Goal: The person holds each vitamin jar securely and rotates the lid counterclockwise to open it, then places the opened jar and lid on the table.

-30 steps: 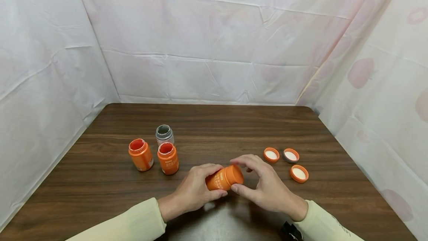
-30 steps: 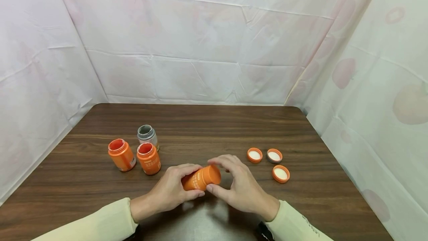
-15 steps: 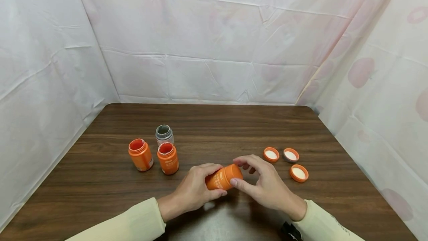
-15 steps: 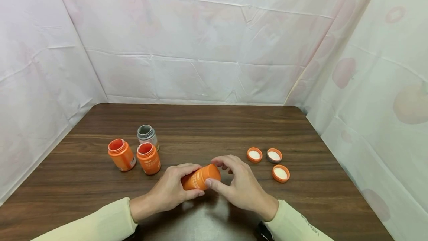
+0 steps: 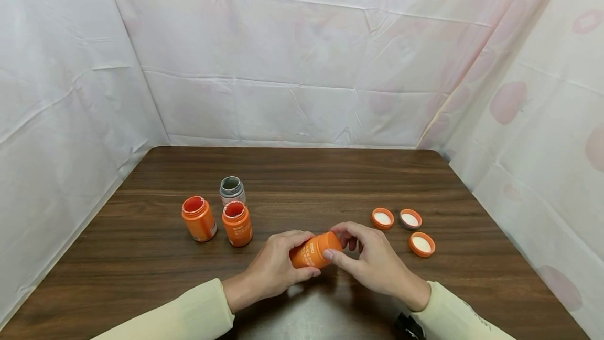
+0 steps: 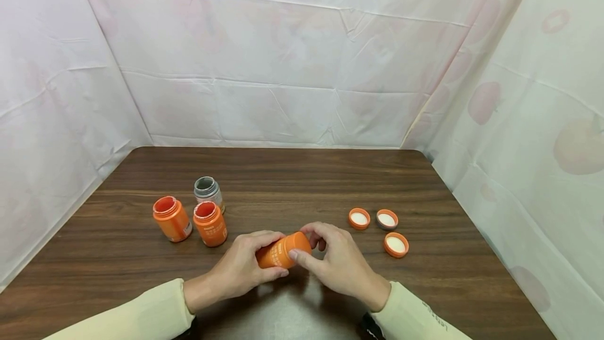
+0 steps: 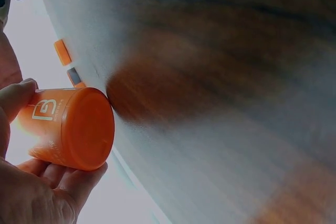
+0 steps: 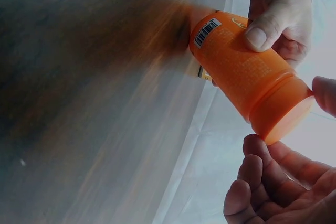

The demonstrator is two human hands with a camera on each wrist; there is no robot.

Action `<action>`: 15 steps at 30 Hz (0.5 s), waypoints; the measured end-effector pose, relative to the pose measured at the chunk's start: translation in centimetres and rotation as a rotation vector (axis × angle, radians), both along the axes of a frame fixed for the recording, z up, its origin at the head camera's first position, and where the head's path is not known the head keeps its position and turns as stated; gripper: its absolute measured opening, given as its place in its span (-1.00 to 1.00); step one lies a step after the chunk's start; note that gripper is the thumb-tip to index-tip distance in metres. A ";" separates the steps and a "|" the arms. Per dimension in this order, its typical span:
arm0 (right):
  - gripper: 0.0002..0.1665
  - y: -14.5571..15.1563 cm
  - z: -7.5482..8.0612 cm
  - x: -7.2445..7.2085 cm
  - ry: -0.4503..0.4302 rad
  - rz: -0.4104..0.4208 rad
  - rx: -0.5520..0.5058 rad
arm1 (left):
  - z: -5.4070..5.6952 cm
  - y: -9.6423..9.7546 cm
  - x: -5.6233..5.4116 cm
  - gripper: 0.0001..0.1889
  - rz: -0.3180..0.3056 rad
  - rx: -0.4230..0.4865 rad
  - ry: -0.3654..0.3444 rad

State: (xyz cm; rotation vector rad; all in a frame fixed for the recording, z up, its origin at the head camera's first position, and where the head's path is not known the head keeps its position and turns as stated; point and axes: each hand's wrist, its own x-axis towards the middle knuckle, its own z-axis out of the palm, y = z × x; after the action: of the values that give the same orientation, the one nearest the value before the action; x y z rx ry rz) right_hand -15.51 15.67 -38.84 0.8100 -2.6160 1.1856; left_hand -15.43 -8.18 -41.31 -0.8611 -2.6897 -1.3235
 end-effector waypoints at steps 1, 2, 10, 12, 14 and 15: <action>-0.64 0.0 0.0 0.0 0.004 0.003 0.001 | 0.0 0.0 0.0 -0.49 0.000 0.000 0.000; -0.62 0.1 0.0 0.0 0.012 0.005 0.004 | 0.0 0.0 0.0 -0.49 -0.001 0.000 0.001; -0.50 0.5 0.1 -0.1 0.091 0.079 0.018 | 0.0 -0.1 0.0 -0.49 0.003 -0.005 0.007; -0.47 0.6 0.1 -0.1 0.108 0.096 0.018 | 0.0 -0.1 0.0 -0.49 0.003 -0.006 0.007; -0.43 0.6 0.2 -0.1 0.117 0.111 0.016 | 0.0 0.0 0.0 -0.49 0.002 -0.006 0.007; -0.41 0.7 0.2 0.0 0.123 0.119 0.014 | 0.0 0.0 0.0 -0.49 0.001 -0.005 0.008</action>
State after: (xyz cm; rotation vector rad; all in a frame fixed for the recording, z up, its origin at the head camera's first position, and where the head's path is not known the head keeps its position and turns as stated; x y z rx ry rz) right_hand -15.56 16.33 -38.64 1.0198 -2.5105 1.1095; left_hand -15.45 -8.22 -41.27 -0.8640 -2.6882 -1.3105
